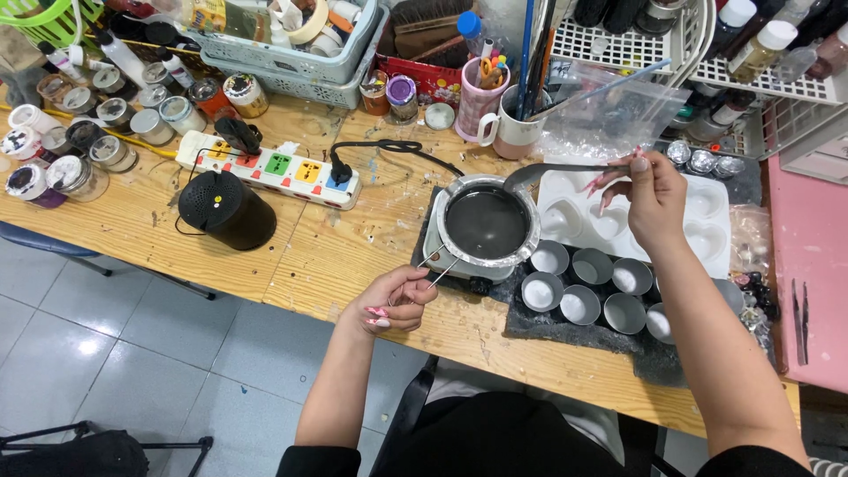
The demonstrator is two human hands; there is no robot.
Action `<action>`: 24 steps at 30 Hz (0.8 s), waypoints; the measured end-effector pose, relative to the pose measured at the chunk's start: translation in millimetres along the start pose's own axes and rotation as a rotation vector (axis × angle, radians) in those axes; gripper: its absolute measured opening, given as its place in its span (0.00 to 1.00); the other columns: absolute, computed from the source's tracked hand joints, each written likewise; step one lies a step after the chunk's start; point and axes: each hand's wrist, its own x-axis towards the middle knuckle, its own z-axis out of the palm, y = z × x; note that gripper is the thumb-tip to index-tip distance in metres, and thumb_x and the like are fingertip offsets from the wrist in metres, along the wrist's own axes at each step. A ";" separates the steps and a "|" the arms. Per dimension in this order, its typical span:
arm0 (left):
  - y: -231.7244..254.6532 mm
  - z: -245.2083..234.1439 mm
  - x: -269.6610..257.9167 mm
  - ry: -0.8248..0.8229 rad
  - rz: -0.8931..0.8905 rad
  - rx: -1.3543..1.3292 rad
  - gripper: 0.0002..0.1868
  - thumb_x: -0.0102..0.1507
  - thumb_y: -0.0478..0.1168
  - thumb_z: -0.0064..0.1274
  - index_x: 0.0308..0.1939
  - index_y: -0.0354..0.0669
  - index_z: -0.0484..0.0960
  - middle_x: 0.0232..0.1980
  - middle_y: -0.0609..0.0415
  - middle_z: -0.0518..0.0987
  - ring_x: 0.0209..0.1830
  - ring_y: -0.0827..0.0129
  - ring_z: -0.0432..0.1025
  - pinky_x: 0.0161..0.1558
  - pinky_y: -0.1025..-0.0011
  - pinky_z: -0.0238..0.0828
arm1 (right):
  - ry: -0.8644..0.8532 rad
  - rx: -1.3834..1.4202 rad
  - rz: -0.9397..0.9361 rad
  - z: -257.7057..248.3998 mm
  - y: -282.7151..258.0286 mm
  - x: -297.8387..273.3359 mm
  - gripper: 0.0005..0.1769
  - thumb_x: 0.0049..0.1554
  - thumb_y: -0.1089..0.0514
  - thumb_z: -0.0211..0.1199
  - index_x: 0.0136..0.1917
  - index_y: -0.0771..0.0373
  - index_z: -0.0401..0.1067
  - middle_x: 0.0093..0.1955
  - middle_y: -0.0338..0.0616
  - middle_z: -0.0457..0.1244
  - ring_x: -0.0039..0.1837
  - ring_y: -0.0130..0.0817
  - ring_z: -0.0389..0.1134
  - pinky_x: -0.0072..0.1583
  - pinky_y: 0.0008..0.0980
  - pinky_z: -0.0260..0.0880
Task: Preparing and scenting wax for candle making on a workbench.
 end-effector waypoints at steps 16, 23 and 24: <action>-12.6 11.8 9.3 -0.028 0.027 -0.006 0.26 0.76 0.55 0.27 0.26 0.51 0.59 0.11 0.66 0.58 0.06 0.80 0.49 0.14 0.78 0.41 | 0.036 -0.123 -0.113 35.1 -44.5 -64.8 0.16 0.76 0.55 0.44 0.55 0.72 0.64 0.49 0.56 0.68 0.48 0.41 0.75 0.45 0.36 0.80; -16.5 17.5 11.9 -0.023 0.061 0.045 0.26 0.77 0.55 0.24 0.27 0.49 0.60 0.10 0.65 0.58 0.05 0.79 0.49 0.13 0.78 0.41 | -0.270 -0.592 -0.441 49.1 -93.1 -6.2 0.06 0.67 0.63 0.58 0.54 0.65 0.75 0.49 0.49 0.70 0.50 0.40 0.74 0.48 0.34 0.77; -17.2 14.7 11.9 -0.029 0.053 0.034 0.26 0.77 0.55 0.24 0.27 0.48 0.61 0.09 0.66 0.58 0.05 0.79 0.49 0.14 0.78 0.41 | -0.398 -0.718 -0.542 54.4 -100.6 4.5 0.06 0.61 0.64 0.63 0.52 0.62 0.76 0.49 0.47 0.70 0.51 0.42 0.74 0.50 0.35 0.75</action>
